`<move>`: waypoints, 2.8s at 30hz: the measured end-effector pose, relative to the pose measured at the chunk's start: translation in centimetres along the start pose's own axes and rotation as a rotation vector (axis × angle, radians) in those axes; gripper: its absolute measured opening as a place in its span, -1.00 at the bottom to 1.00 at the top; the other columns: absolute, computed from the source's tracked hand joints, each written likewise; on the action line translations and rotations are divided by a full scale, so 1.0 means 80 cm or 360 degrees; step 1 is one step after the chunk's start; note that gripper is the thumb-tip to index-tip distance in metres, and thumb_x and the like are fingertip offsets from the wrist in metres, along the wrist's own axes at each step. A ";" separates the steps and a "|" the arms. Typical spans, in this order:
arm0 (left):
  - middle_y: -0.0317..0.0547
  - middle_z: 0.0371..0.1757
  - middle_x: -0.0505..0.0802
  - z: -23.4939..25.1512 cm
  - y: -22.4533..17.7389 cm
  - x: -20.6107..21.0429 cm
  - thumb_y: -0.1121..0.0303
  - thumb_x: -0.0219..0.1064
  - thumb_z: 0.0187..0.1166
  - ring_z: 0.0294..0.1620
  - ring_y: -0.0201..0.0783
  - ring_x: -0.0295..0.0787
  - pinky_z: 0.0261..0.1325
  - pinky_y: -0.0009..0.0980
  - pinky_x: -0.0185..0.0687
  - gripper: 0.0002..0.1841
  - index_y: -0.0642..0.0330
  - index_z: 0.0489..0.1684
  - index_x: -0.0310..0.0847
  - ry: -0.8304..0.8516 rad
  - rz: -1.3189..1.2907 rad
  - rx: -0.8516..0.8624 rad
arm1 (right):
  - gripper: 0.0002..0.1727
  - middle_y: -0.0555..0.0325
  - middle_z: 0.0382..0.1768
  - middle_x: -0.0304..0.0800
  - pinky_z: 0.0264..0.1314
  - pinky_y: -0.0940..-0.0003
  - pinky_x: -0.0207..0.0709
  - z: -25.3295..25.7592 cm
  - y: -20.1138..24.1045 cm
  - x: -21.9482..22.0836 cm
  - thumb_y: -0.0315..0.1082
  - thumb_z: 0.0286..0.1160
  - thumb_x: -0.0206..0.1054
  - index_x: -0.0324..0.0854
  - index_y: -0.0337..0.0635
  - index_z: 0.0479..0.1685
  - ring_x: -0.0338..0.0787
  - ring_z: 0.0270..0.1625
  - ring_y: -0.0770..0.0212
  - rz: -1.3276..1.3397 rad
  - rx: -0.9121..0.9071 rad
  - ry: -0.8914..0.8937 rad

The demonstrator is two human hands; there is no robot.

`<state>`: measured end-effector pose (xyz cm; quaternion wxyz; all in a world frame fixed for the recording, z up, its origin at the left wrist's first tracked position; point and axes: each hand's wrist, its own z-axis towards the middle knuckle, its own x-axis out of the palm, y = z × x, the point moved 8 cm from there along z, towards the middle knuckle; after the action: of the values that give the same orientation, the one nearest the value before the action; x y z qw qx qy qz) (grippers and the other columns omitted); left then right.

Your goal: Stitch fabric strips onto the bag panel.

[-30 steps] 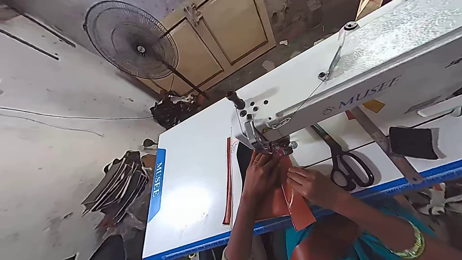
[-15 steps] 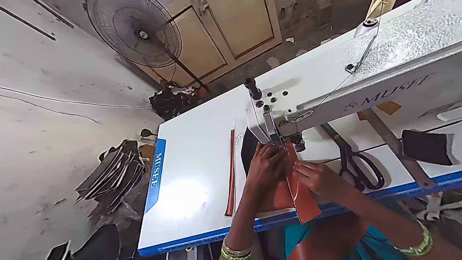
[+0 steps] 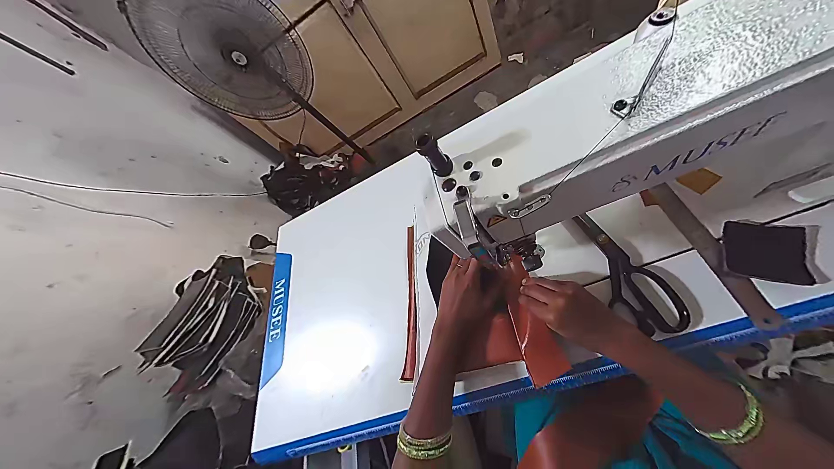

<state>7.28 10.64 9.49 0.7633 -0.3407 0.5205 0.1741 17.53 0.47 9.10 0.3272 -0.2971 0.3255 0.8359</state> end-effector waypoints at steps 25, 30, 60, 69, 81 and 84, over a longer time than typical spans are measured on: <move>0.18 0.07 0.93 -0.014 -0.023 -0.004 0.41 0.30 0.53 0.21 0.15 0.87 0.39 0.04 0.64 -0.74 0.35 -0.09 0.90 -0.0141 -0.0031 0.0258 | -0.84 -0.11 -0.13 0.92 0.22 0.20 0.73 0.008 0.034 -0.017 -0.66 0.37 0.29 0.80 -0.36 -0.31 0.90 0.14 -0.09 0.0225 0.0047 -0.0260; 0.22 0.20 0.88 -0.013 -0.019 0.000 0.34 0.21 0.63 0.34 0.18 0.79 0.48 0.03 0.57 -0.67 0.35 0.02 0.87 0.0053 -0.0067 0.0161 | -0.93 -0.15 -0.39 0.80 -0.09 0.17 0.75 0.032 0.043 -0.020 -0.65 0.29 0.38 0.74 -0.41 -0.47 0.89 -0.14 -0.10 0.0112 0.0072 -0.0056; 0.31 0.24 0.84 -0.014 -0.012 0.004 -0.04 0.42 0.35 0.41 0.28 0.71 0.62 0.12 0.35 -0.31 0.51 0.19 0.71 -0.0016 -0.0041 -0.0119 | -0.79 -0.05 -0.30 0.90 0.12 0.31 0.73 -0.016 0.020 -0.002 -0.66 0.40 0.20 0.76 -0.34 -0.40 0.92 -0.05 0.01 -0.0053 -0.0114 -0.0137; 0.32 0.13 0.86 -0.005 -0.006 0.003 0.01 0.45 0.34 0.31 0.32 0.75 0.51 0.19 0.45 -0.40 0.47 0.08 0.78 0.0036 -0.0024 -0.0175 | -0.82 -0.09 -0.29 0.89 0.10 0.28 0.75 -0.008 0.012 0.001 -0.66 0.37 0.23 0.76 -0.37 -0.39 0.92 -0.03 -0.03 0.0004 -0.0061 -0.0112; 0.37 0.02 0.86 0.012 0.010 0.005 0.01 0.47 0.38 0.16 0.29 0.79 0.31 0.16 0.58 -0.43 0.49 -0.05 0.79 0.0084 -0.0008 -0.0228 | -0.84 -0.17 -0.25 0.87 0.04 0.22 0.76 0.007 -0.004 0.006 -0.74 0.33 0.25 0.74 -0.44 -0.36 0.91 0.01 -0.10 0.0135 0.0063 -0.0012; 0.36 0.03 0.87 0.014 0.010 0.004 0.00 0.44 0.41 0.18 0.29 0.80 0.33 0.18 0.58 -0.44 0.48 -0.05 0.80 0.0074 0.0033 -0.0220 | -0.80 -0.20 -0.10 0.90 0.21 0.18 0.73 0.003 -0.008 0.007 -0.75 0.37 0.22 0.77 -0.46 -0.23 0.88 0.16 -0.14 0.0216 0.0138 0.0009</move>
<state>7.64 11.95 9.13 0.7238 -0.3912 0.5284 0.2096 17.62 1.23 8.59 0.2815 -0.2623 0.3816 0.8404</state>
